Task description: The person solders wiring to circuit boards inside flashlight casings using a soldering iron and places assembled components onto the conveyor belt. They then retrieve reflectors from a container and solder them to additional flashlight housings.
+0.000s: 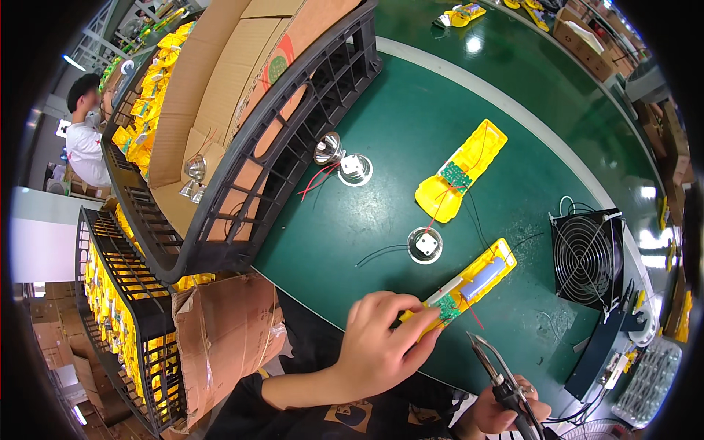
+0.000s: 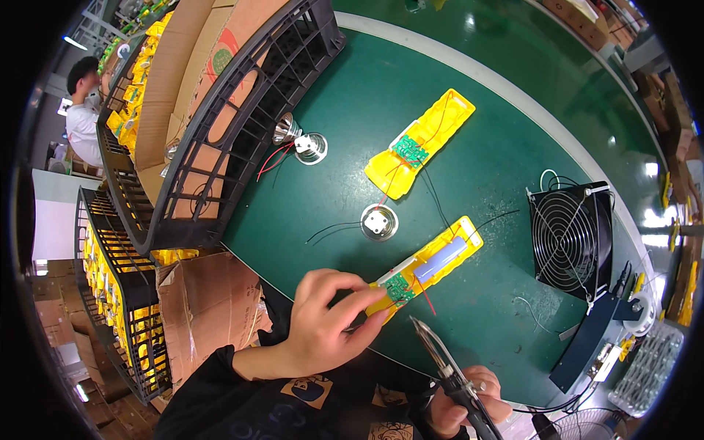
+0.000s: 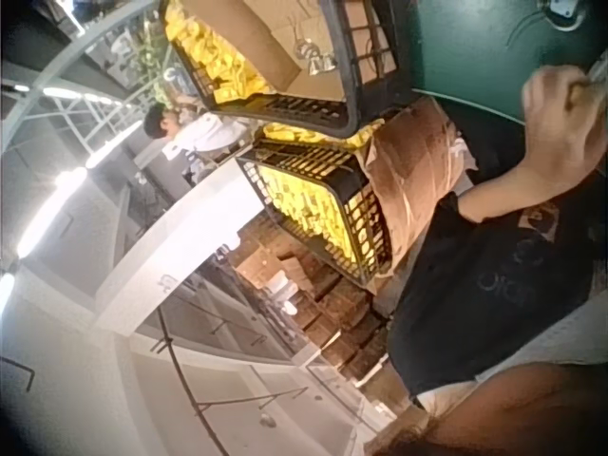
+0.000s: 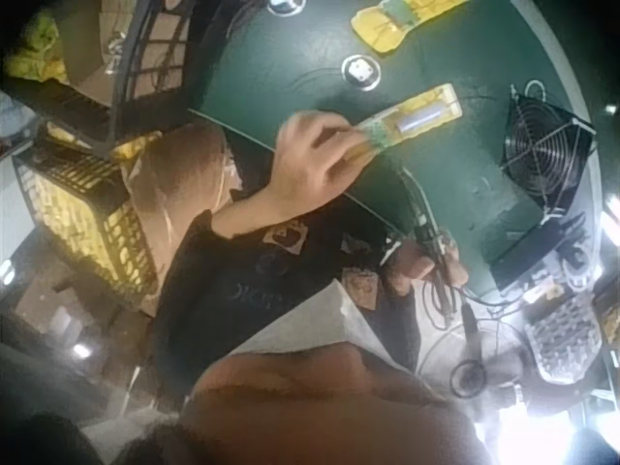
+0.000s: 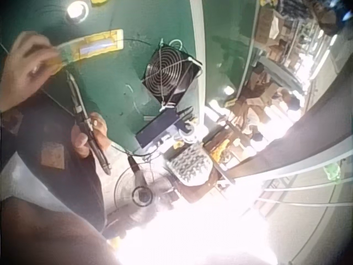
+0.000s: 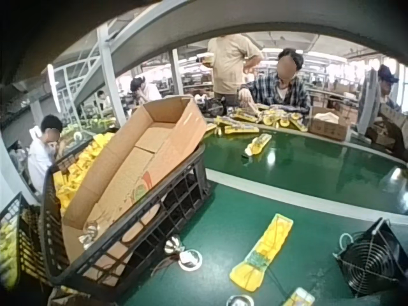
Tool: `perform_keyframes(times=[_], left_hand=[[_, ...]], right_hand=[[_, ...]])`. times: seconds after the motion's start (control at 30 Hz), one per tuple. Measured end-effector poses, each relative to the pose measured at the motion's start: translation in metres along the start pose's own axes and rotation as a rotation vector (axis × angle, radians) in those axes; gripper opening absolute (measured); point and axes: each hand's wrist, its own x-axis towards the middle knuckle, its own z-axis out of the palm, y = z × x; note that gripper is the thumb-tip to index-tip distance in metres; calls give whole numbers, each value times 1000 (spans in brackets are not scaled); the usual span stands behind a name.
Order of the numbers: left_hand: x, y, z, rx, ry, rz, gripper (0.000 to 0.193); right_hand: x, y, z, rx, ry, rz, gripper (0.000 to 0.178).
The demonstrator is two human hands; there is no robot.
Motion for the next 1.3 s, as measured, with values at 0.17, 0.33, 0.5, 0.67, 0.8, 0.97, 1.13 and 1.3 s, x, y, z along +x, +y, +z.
perform_keyframes(times=[0.17,0.33,0.5,0.67,0.8,0.97,1.13,1.3], left_hand=[[-9,-3,-9,66,-101,159,25],[-13,6,-1,155,-196,6,22],[-13,11,2,161,-185,44,19],[-15,16,2,165,-191,9,17],[-16,15,0,75,-167,-20,16],[-14,3,-2,-187,-120,-74,14],[-12,-4,3,-41,44,27,13],[-12,-7,10,-6,121,62,17]], right_hand=[[3,-3,-22,-69,184,71,45],[5,-4,-33,-177,126,5,46],[5,-6,-36,-207,78,7,47],[3,-5,-40,25,-6,-16,29],[2,-4,-39,1,-26,-4,32],[2,-6,-31,88,-26,30,35],[0,-10,-18,-34,-26,-10,43],[5,-7,-7,-45,-237,-62,38]])
